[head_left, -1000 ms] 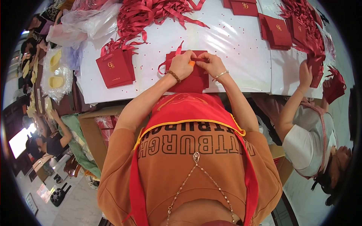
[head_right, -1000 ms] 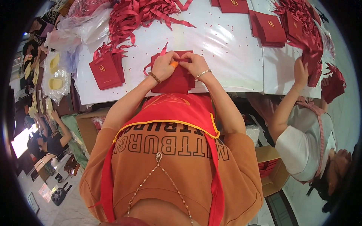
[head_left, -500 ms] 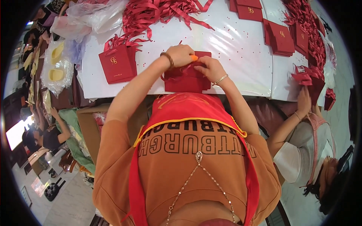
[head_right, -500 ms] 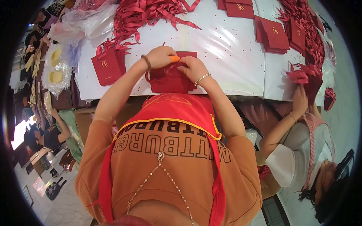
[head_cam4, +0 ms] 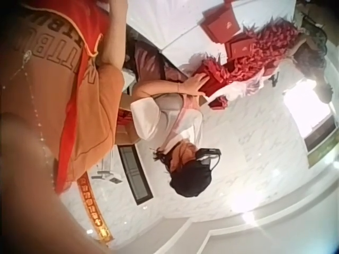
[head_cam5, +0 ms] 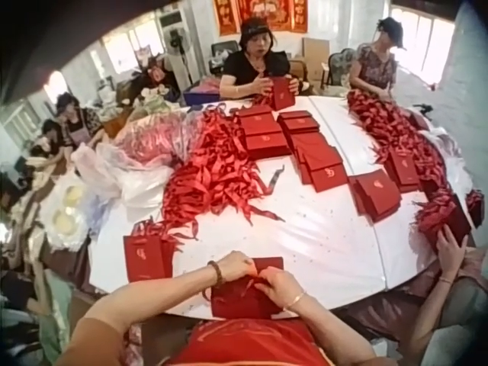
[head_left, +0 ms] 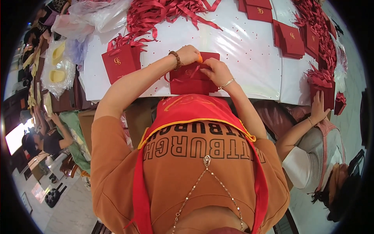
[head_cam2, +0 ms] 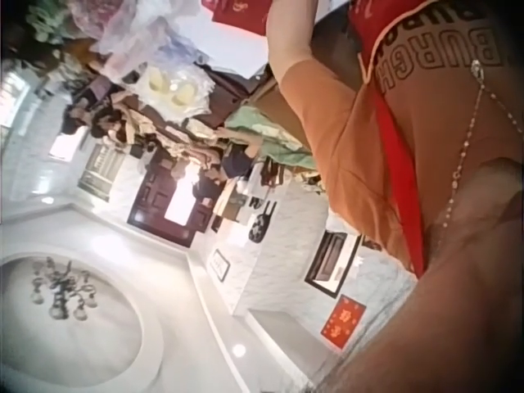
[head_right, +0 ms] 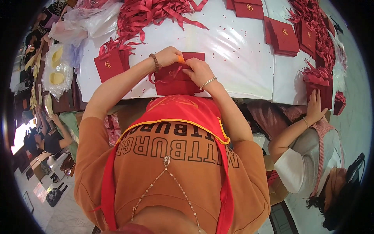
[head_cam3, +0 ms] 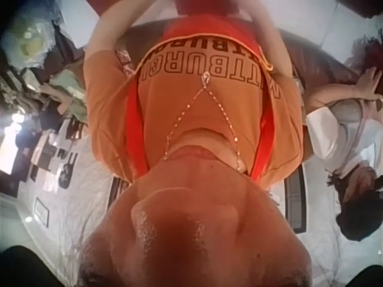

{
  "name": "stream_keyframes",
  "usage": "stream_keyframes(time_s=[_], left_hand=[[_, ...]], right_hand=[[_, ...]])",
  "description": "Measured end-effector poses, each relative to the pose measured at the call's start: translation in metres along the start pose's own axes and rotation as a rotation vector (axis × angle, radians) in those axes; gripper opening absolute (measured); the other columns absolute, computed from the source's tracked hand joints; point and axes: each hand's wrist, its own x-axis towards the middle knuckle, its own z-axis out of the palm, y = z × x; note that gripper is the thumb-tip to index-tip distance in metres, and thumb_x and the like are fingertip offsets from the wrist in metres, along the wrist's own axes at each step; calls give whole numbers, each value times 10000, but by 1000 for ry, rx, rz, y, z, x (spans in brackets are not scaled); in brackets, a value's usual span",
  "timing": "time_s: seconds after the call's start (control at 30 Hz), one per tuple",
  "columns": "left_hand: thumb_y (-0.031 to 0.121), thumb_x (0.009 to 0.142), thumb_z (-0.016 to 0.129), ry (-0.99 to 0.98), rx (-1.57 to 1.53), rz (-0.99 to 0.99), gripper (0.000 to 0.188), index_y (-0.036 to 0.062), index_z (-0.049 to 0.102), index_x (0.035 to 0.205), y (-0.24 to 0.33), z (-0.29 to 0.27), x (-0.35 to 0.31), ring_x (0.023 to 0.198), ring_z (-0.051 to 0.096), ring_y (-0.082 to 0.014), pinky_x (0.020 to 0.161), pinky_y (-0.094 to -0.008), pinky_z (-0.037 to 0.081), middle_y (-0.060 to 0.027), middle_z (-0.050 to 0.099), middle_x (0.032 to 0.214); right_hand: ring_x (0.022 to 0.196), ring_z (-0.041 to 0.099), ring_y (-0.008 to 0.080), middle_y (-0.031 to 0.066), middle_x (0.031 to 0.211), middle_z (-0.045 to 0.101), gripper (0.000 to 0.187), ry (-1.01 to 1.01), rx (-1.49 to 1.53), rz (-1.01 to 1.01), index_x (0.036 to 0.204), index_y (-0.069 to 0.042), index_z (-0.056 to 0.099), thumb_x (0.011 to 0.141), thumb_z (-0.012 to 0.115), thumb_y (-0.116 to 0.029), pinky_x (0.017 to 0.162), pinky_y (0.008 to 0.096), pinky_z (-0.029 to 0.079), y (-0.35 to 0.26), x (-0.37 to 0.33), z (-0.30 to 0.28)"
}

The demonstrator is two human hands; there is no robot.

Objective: Tying decorative ribbons onto small red gift bags.

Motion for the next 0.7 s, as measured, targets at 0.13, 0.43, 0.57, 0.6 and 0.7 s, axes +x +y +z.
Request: stream_keyframes(time_s=[0.13,0.43,0.57,0.6,0.7], left_hand=[[147,732,543,73,-140,2,152,29,637,717,19,-11,-10,567,474,-84,535,-227,376,-10,545,588],[403,863,405,339,67,-25,412,53,615,916,-14,-30,1,717,562,-199,644,-296,424,-104,605,787],[440,868,389,321,287,48,443,62,616,916,-5,-21,-2,696,568,-207,652,-308,427,-112,608,748],[446,869,387,312,371,149,448,64,617,907,-7,-19,2,682,566,-221,650,-316,428,-112,605,729],[426,862,435,221,443,206,412,55,614,874,6,-17,2,682,557,-275,654,-347,430,-115,606,732]], right_hand=[[736,534,322,135,765,533,158,-47,2,-59,837,-23,566,724,613,-122,649,385,434,-7,-1,-4],[729,531,321,139,782,538,172,-39,85,41,853,-17,571,725,614,-124,647,370,428,-1,-4,-3],[737,532,319,139,791,541,181,-31,84,-8,862,-19,571,726,615,-129,653,367,429,0,-3,-2],[743,533,319,138,798,543,184,-56,71,-4,867,-19,569,726,615,-129,655,367,430,-3,-3,-3],[749,534,318,138,803,540,187,-61,72,-6,872,-21,568,725,616,-126,657,370,432,-2,-2,-3]])
